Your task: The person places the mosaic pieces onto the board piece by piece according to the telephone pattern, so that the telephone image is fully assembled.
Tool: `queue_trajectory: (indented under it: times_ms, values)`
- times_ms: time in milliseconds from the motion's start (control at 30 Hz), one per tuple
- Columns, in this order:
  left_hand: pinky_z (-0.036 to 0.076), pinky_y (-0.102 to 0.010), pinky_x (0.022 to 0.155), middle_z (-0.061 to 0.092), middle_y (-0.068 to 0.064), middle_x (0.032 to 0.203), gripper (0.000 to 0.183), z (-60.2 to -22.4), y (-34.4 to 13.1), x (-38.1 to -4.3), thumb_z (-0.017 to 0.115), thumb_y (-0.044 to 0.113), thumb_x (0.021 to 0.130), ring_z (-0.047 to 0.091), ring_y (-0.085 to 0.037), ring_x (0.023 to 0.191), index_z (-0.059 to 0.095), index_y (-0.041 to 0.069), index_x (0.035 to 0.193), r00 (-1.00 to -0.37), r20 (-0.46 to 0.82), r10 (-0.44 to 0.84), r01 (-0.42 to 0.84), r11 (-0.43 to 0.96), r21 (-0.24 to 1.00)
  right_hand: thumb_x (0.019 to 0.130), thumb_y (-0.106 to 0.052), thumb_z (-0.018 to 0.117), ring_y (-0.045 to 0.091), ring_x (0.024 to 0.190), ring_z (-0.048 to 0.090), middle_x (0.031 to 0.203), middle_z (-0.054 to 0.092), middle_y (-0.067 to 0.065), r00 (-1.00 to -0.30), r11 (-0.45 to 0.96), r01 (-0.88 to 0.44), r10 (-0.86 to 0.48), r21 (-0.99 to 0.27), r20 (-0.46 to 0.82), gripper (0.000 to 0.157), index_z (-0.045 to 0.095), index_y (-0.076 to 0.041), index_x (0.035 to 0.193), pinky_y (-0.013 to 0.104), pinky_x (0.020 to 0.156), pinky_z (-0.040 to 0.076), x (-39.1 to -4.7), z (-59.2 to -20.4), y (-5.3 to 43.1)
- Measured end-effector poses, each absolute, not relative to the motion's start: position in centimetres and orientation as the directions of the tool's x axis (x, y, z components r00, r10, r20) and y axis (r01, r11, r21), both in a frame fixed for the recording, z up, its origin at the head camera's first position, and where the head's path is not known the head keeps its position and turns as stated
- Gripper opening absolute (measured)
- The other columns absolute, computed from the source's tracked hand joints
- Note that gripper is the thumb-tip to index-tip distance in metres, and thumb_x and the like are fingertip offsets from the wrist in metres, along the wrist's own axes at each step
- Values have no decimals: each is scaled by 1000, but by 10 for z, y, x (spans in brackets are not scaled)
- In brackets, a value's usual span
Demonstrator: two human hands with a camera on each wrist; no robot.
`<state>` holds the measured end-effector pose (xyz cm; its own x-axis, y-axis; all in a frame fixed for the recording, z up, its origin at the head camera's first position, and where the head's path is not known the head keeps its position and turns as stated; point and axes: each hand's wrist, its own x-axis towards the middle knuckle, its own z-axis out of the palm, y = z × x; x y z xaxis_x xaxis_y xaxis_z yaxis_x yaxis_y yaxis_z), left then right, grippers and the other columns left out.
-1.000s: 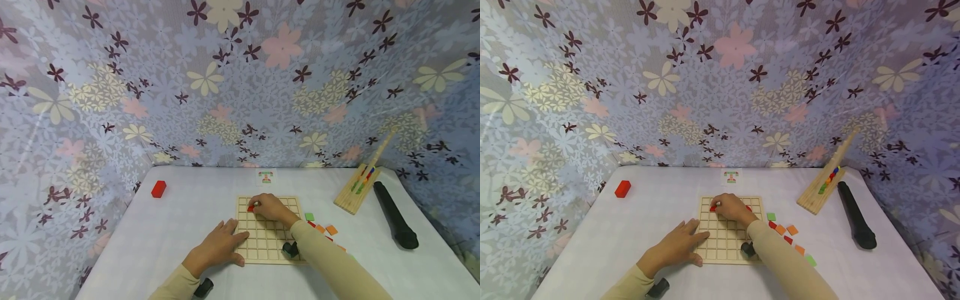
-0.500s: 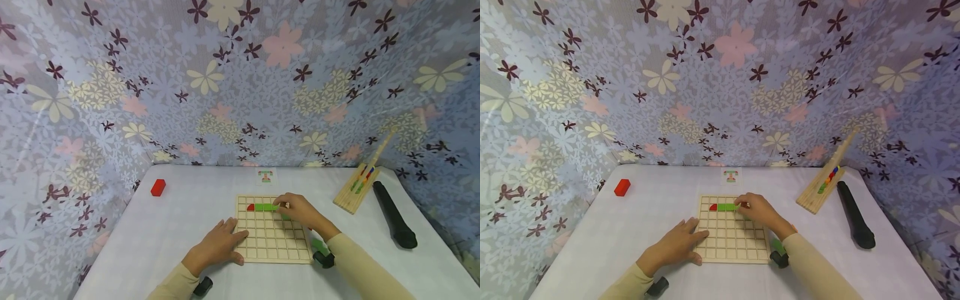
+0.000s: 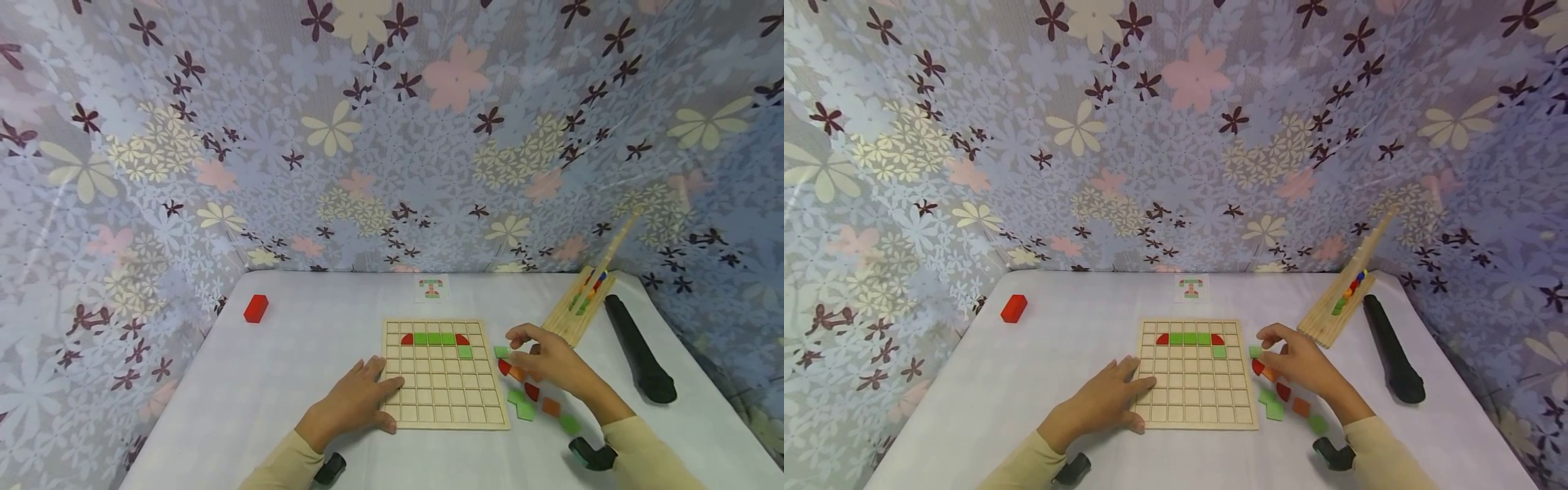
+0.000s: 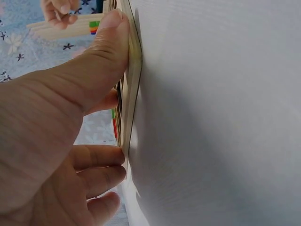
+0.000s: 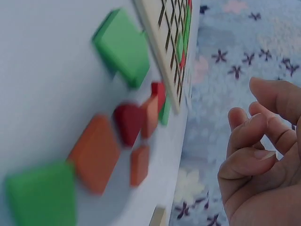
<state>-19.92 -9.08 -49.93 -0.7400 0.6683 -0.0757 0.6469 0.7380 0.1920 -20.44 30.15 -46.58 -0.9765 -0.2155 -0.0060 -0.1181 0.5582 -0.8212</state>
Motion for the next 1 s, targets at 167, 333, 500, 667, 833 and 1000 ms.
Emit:
queue_trajectory:
  times_ms: [167, 333, 500, 667, 833, 1000]
  values:
    - [30, -53, 121, 39, -23, 157, 85, -497, -91, -200, 75, 59, 75, 35, -38, 149, 55, 23, 149, -738, -68, 671, 649, 734, 198, 96, -23, 72, 30, 77, 64, 120, 63, 21, -986, 572, -61, -160, -818, -38, 47, 56, -2, 135, 36, 65, 55, -197, -468, 323]
    - [29, -53, 122, 39, -24, 158, 84, -497, -92, -200, 75, 58, 75, 34, -39, 149, 54, 23, 149, -738, -69, 672, 646, 732, 215, 94, -23, 75, 23, 80, 62, 140, 55, 23, -992, 589, -27, -118, -808, -54, 55, 54, -1, 141, 33, 69, 53, -190, -477, 340]
    - [30, -54, 121, 39, -24, 157, 84, -498, -92, -201, 75, 58, 75, 35, -39, 149, 55, 23, 148, -737, -63, 673, 649, 731, 210, 94, -23, 75, 18, 81, 60, 148, 48, 24, -988, 568, -10, -130, -823, -78, 60, 51, 0, 144, 32, 70, 54, -189, -485, 346]
    - [29, -54, 121, 39, -25, 158, 83, -497, -92, -201, 75, 58, 76, 34, -39, 149, 55, 22, 148, -737, -70, 673, 646, 731, 222, 94, -23, 75, 21, 86, 61, 147, 49, 26, -983, 575, 28, -134, -817, -128, 61, 51, 1, 144, 33, 73, 55, -198, -490, 340]
    - [29, -54, 122, 38, -24, 158, 83, -497, -91, -200, 76, 57, 76, 34, -39, 149, 55, 22, 148, -739, -76, 670, 641, 733, 227, 94, -22, 73, 25, 92, 62, 143, 52, 25, -980, 616, 15, -145, -788, -133, 58, 52, 0, 143, 35, 76, 55, -214, -492, 333]
    - [28, -55, 122, 38, -25, 158, 83, -497, -91, -199, 77, 56, 75, 34, -40, 149, 55, 22, 148, -740, -76, 668, 635, 732, 248, 94, -26, 74, 26, 100, 58, 137, 56, 23, -975, 653, -5, -172, -757, -142, 57, 55, -2, 142, 34, 78, 54, -232, -497, 326]
